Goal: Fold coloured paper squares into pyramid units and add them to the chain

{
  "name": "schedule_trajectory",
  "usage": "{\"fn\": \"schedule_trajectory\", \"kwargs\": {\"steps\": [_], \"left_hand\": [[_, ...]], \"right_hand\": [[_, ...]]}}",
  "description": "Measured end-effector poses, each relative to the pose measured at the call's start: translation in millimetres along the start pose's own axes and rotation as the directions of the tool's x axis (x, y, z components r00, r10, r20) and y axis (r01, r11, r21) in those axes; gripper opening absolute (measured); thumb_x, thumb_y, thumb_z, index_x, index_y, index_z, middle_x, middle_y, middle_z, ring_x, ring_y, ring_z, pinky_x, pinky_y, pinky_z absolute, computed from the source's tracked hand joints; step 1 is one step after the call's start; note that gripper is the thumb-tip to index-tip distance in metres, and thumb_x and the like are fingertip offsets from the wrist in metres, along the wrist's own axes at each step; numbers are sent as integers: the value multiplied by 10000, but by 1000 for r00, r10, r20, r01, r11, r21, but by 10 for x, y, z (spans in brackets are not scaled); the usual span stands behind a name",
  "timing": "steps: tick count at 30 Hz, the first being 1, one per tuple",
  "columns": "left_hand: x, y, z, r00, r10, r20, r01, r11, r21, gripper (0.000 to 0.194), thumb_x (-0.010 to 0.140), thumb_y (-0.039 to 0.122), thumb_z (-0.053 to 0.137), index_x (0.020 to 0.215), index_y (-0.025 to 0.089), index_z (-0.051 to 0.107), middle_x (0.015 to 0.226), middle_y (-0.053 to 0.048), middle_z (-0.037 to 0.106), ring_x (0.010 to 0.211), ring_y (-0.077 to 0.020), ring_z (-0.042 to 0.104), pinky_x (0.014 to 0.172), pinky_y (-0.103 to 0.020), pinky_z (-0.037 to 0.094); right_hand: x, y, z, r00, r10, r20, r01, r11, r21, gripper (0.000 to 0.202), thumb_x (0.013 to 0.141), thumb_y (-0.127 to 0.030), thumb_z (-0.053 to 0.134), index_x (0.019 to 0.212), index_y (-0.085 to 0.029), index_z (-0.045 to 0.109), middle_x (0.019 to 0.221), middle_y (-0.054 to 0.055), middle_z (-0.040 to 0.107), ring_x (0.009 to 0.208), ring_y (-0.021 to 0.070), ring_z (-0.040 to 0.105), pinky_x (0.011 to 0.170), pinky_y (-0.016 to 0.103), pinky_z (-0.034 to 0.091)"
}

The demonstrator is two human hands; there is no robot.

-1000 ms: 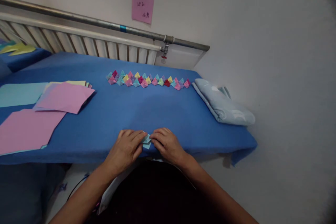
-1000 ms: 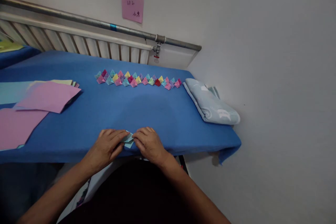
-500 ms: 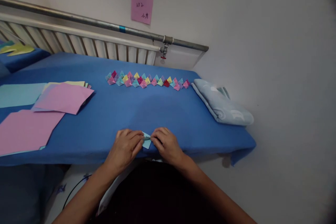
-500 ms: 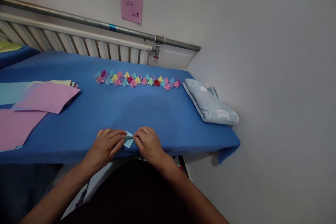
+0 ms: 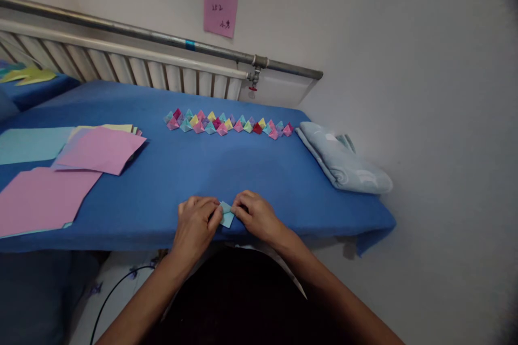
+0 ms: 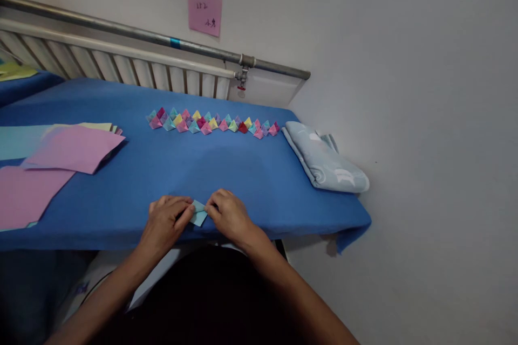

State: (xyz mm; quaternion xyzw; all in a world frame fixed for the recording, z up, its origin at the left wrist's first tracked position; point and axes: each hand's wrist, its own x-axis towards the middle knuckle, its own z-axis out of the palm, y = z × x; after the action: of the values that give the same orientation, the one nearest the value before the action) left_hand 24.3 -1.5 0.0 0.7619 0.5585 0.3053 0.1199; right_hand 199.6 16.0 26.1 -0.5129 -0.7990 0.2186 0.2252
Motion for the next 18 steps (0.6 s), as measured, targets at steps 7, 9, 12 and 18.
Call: {"fn": "schedule_trajectory", "kwargs": {"steps": [7,9,12,18], "left_hand": [[0,65,42,993,-78,-87,81,996,33,193,856,255,530,734,199,670,982,-54,707,890,-244,562,773,-413,385],[-6,62,53,992,-78,-98,82,996,39,192,857,261,531,729,194,657,979,-62,701,886,-246,562,770,-413,387],[-21,50,59,991,-81,-105,87,995,51,218,862,293,532,700,191,637,971,-76,690,887,-257,558,765,-422,389],[-69,12,25,989,-86,-119,94,993,69,250,869,347,522,694,195,617,964,-88,674,892,-269,549,756,-432,395]], "right_hand": [[47,-62,2,1000,24,2,-24,996,-81,144,876,-142,512,750,-166,575,833,23,592,767,126,547,709,252,407],[31,-63,27,999,24,-30,-27,995,-93,140,875,-142,504,753,-168,568,848,29,593,793,133,552,733,260,411],[13,-58,53,998,30,-58,-36,993,-108,138,870,-152,503,745,-176,557,836,29,589,789,138,551,731,263,411],[16,-56,60,997,38,-71,-48,988,-144,134,855,-166,523,725,-186,551,813,23,583,751,139,538,686,262,398]]}}
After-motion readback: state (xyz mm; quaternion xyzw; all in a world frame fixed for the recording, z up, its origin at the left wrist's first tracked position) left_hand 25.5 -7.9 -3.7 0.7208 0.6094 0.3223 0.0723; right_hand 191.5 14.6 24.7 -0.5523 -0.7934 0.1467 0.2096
